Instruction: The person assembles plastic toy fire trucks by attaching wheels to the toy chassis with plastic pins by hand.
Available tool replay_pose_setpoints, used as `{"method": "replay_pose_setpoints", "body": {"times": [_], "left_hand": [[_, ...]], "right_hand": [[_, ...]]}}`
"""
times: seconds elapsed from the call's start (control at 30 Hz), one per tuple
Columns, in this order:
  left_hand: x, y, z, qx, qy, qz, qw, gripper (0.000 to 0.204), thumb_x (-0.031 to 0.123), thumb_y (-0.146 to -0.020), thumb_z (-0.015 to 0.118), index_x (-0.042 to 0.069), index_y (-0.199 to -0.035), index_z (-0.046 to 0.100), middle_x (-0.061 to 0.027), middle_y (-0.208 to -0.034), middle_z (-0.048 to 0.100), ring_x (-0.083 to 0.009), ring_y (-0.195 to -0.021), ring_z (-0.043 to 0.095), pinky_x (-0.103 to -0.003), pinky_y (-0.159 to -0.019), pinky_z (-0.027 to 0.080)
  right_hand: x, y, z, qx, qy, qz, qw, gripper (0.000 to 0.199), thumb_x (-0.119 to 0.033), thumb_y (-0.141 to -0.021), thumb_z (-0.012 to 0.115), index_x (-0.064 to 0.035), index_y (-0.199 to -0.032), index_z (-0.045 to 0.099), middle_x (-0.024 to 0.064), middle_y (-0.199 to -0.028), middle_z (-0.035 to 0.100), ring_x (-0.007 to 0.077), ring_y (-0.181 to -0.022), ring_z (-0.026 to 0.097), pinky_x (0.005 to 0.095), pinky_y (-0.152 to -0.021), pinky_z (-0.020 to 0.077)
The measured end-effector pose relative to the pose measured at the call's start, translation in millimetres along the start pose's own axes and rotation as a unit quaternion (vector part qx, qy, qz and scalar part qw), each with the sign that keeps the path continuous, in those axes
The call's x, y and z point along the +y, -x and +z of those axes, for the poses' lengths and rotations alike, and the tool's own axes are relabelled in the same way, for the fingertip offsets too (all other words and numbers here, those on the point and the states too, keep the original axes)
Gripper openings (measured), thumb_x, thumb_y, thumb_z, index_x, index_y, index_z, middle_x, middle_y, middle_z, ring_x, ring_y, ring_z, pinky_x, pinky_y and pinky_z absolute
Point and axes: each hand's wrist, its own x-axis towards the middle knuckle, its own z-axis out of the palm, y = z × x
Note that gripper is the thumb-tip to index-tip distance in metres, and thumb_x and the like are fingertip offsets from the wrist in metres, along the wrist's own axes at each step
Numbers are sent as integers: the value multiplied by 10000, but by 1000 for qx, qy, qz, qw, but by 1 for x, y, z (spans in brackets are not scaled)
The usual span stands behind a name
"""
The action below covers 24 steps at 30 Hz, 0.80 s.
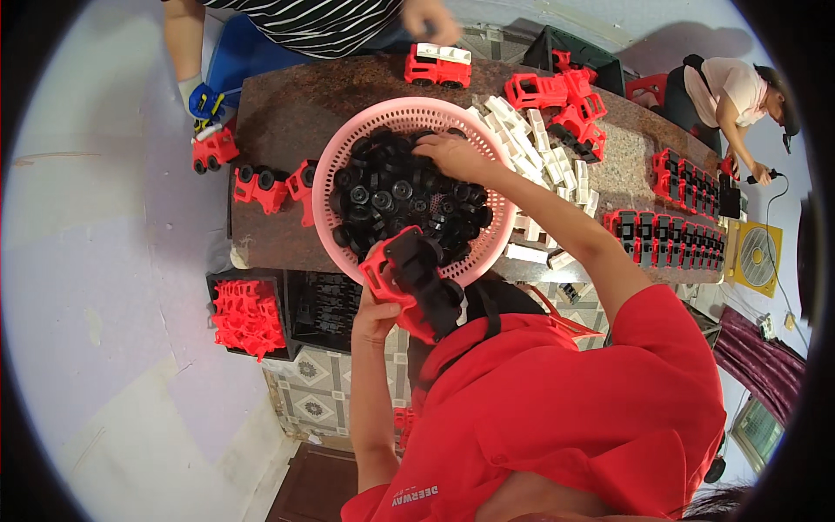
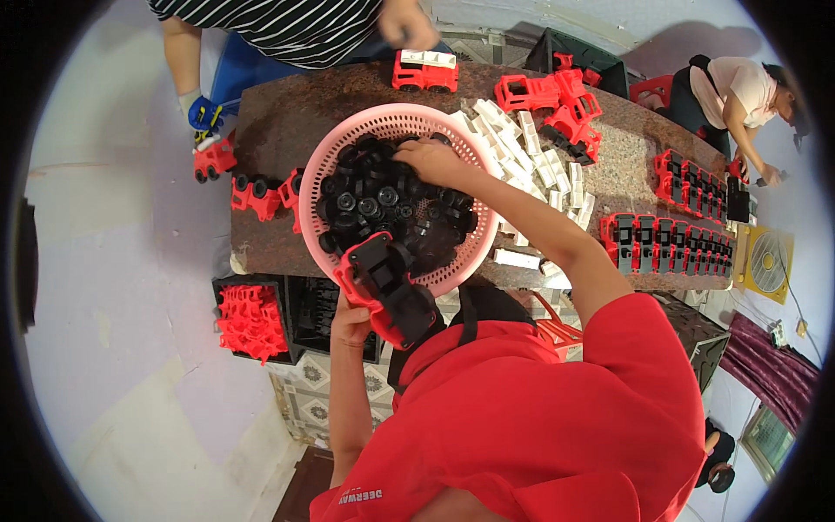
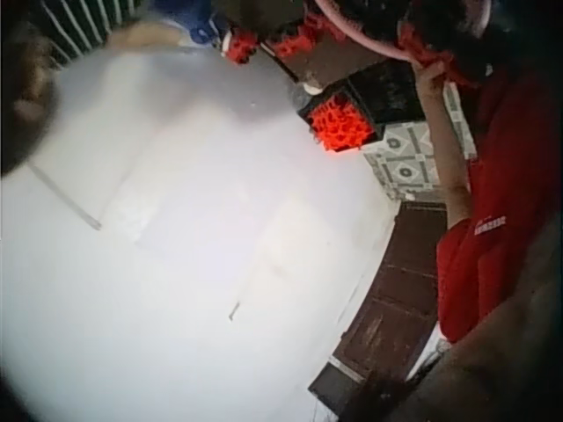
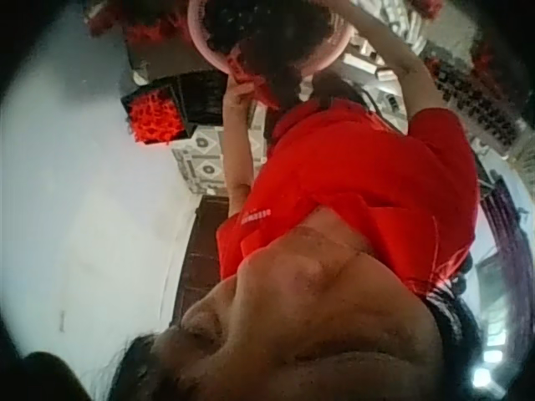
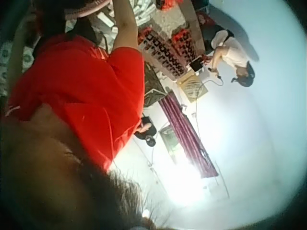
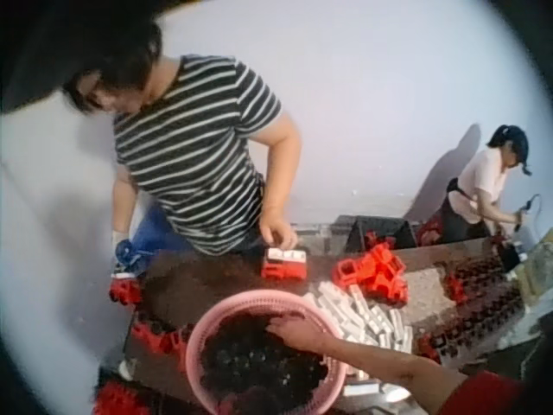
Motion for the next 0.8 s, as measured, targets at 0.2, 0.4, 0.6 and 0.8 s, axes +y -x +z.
{"method": "replay_pose_setpoints", "body": {"times": [0.2, 0.4, 0.6, 0.8], "left_hand": [[-8, -26, 9, 38, 42, 127, 990, 841, 68, -652, 841, 163, -1327, 348, -56, -1298, 485, -237, -1191, 507, -399, -1023, 441], [-4, -44, 12, 246, -54, 156, 955, 792, -7, -718, 803, 154, -1324, 319, -66, -1269, 475, -212, -1155, 509, -363, -993, 460], [-4, -47, 28, 232, -48, 188, 953, 829, -18, -681, 828, 139, -1316, 318, -76, -1263, 467, -211, -1138, 511, -347, -979, 472], [-10, -47, 37, 265, -141, 166, 939, 832, -47, -684, 791, 120, -1327, 291, -113, -1235, 483, -238, -1103, 546, -379, -952, 494]], "right_hand": [[17, -2, 25, -25, 251, -78, 965, 155, -224, -819, 612, -117, -930, 617, 44, -924, 592, 254, -988, 604, 386, -879, 457], [-62, 19, -55, 21, -397, 189, 898, 205, -124, -822, 725, -37, -980, 627, 46, -884, 668, 127, -837, 634, 284, -774, 499], [-127, 43, -65, -72, -445, 124, 884, 232, -129, -811, 738, -19, -980, 625, 41, -853, 676, 94, -802, 627, 255, -737, 507], [-114, 53, -44, -64, -406, 123, 903, 419, -186, -787, 753, -21, -1140, 598, 88, -979, 664, 133, -878, 613, 275, -815, 492]]}}
